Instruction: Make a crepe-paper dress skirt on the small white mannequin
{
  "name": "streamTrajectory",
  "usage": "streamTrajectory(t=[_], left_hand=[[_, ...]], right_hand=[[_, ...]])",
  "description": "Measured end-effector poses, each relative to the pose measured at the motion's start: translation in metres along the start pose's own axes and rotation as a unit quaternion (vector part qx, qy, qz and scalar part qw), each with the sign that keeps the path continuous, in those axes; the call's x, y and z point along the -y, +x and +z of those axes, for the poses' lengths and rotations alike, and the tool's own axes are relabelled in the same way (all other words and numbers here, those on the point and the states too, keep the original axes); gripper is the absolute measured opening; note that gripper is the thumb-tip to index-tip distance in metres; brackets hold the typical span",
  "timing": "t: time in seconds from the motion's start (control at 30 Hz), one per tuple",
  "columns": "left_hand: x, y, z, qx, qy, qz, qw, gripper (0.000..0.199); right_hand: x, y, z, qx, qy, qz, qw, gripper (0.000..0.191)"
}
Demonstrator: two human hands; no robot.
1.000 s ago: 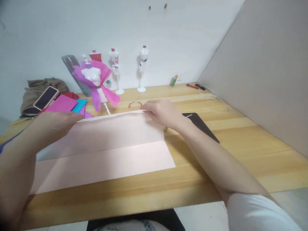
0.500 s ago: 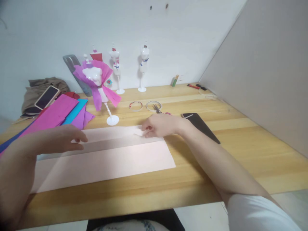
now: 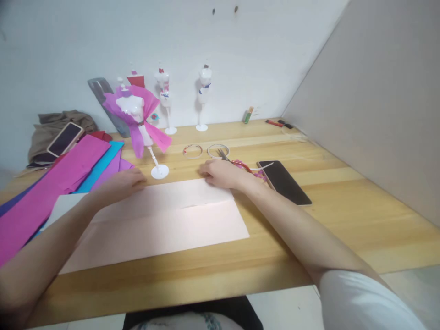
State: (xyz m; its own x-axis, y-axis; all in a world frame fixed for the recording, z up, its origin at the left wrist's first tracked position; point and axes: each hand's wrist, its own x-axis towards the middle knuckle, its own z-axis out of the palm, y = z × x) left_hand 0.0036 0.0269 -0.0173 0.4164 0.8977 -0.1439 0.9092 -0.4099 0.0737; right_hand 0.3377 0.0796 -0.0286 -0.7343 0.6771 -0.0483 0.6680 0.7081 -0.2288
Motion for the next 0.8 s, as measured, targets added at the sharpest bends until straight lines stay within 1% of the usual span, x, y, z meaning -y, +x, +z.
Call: streamTrajectory(t=[0.1, 0.2, 0.33, 0.4, 0.47, 0.5, 0.63, 0.73, 0.8], left_hand=[[-0.007, 0.001, 0.000, 0.018, -0.005, -0.037, 0.999, 0.021], [-0.014, 0.000, -0.004, 0.036, -0.041, -0.054, 0.997, 0.012], [-0.018, 0.000, -0.004, 0.020, -0.064, -0.056, 0.996, 0.006], [-0.019, 0.000, -0.003, 0.012, -0.066, -0.053, 0.996, 0.005], [-0.019, 0.000, -0.002, 0.015, -0.071, -0.049, 0.996, 0.006], [-0.019, 0.000, -0.002, 0.018, -0.073, -0.044, 0.996, 0.007], [-0.018, 0.001, 0.001, 0.013, -0.065, -0.028, 0.997, 0.009], [-0.018, 0.000, 0.002, -0.002, -0.065, -0.032, 0.997, 0.009], [-0.018, 0.000, 0.001, -0.002, -0.080, -0.037, 0.996, 0.007]], right_hand=[[-0.002, 0.002, 0.006, 0.000, 0.012, -0.007, 1.000, 0.016], [-0.004, 0.004, 0.008, -0.012, 0.016, -0.003, 1.000, 0.014], [-0.003, 0.005, 0.009, -0.038, 0.017, 0.004, 0.999, 0.013], [-0.003, 0.004, 0.009, -0.038, 0.029, 0.011, 0.999, 0.016], [-0.003, 0.005, 0.011, -0.031, 0.038, 0.017, 0.999, 0.022], [-0.004, 0.005, 0.012, -0.028, 0.038, 0.018, 0.999, 0.023], [-0.005, 0.006, 0.016, -0.034, 0.022, 0.015, 0.999, 0.013], [-0.003, 0.006, 0.015, -0.042, 0.007, 0.023, 0.999, 0.016], [0.000, 0.005, 0.012, -0.040, 0.011, 0.032, 0.999, 0.018]])
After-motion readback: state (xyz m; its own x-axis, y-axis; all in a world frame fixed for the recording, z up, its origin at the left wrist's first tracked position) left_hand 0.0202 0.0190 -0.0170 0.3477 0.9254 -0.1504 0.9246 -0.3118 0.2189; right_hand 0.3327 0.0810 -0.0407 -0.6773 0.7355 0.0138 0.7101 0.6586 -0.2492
